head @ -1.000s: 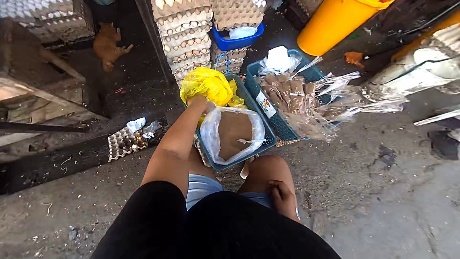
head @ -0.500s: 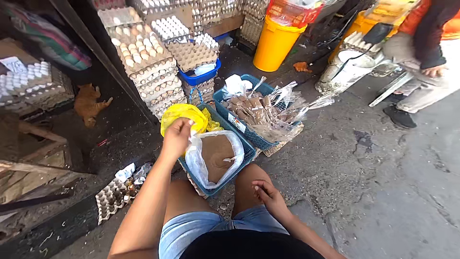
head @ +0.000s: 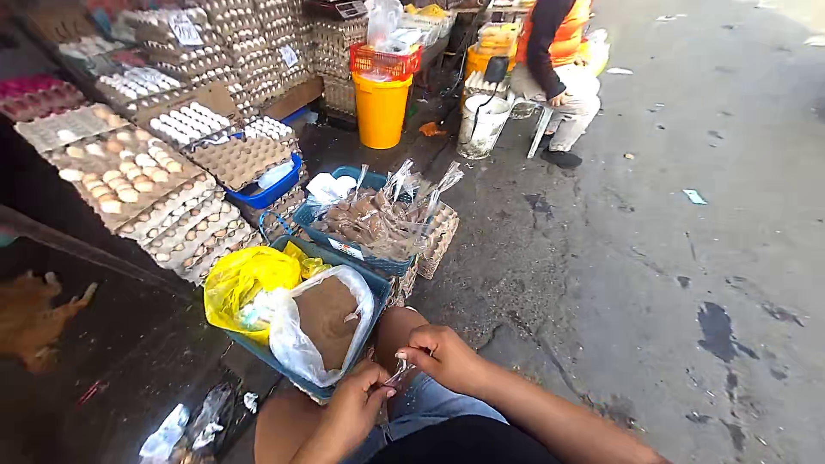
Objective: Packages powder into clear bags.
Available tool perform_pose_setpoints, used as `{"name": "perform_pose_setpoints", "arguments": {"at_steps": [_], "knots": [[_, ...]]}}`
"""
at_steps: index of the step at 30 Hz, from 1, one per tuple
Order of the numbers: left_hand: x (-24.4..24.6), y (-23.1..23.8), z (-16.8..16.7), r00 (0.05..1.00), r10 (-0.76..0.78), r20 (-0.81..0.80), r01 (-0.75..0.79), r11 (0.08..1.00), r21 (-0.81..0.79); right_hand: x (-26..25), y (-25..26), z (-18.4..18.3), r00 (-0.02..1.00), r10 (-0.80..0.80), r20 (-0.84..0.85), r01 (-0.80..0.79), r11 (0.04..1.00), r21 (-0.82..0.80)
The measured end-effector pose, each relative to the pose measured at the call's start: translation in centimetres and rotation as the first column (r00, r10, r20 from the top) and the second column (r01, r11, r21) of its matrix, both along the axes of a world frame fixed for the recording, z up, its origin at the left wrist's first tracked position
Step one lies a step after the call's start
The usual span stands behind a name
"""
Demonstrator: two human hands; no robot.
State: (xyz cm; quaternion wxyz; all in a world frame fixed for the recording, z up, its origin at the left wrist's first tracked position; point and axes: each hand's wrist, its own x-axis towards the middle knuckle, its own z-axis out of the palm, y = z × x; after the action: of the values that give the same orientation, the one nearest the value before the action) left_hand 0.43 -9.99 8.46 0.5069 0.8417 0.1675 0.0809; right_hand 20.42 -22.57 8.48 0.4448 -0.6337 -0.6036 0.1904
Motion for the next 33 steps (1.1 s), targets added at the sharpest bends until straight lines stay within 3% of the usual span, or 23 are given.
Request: {"name": "perform_pose_setpoints", "arguments": {"at_steps": [4,8,11,14,17,21,24,27,29,33], "knots": [[-0.5,-0.6,-0.9,0.998,0.004,-0.062,-0.014,0.985,-0.169,0.5,-0.6,0.8,0.979,0.176,-0.100,-0.182,0.982,-0.053],[-0.1,-0.7,-1.8,1.000,0.010,0.020,-0.008,0.994,-0.108,1.2,-1.3,1.8,0.990,0.083,-0.117,-0.096,0.989,-0.108],[0.1,-0.9,-1.4,1.000,0.005,-0.022,-0.009,0.985,-0.174,1.6,-2.0,2.5,0.982,-0.014,-0.189,-0.016,0.988,-0.156],[0.0,-0.8,-0.5,0.990,-0.108,-0.091,0.081,0.963,-0.255,1.9,-2.4,2.2,0.976,-0.100,-0.192,0.067,0.983,-0.170],[0.2,-0.2,-0.1,0.978,-0.201,-0.054,0.179,0.943,-0.281,1.3,-2.0,1.4,0.986,-0.071,-0.154,0.046,0.986,-0.161],[2.1,-1.5,-0.6,0.994,-0.034,0.101,0.056,0.975,-0.217,-0.8,-1.4,1.3,0.990,0.066,-0.126,-0.082,0.988,-0.128],[2.8,-1.7,-0.6,0.986,-0.151,0.075,0.164,0.963,-0.213,1.9,-2.0,1.7,0.984,-0.146,-0.097,0.143,0.989,-0.040],[2.1,-1.6,-1.2,0.963,-0.270,-0.025,0.259,0.944,-0.206,6.0,-4.0,3.6,0.893,-0.378,-0.243,0.384,0.923,-0.026],[1.7,-1.7,-2.0,0.969,-0.243,-0.036,0.229,0.947,-0.226,7.1,-5.1,4.1,0.822,-0.403,-0.403,0.428,0.903,-0.031],[2.5,-2.1,-1.8,0.997,-0.060,0.045,0.071,0.953,-0.295,4.5,-5.0,1.0,0.611,-0.051,-0.790,0.204,0.974,0.094]]}}
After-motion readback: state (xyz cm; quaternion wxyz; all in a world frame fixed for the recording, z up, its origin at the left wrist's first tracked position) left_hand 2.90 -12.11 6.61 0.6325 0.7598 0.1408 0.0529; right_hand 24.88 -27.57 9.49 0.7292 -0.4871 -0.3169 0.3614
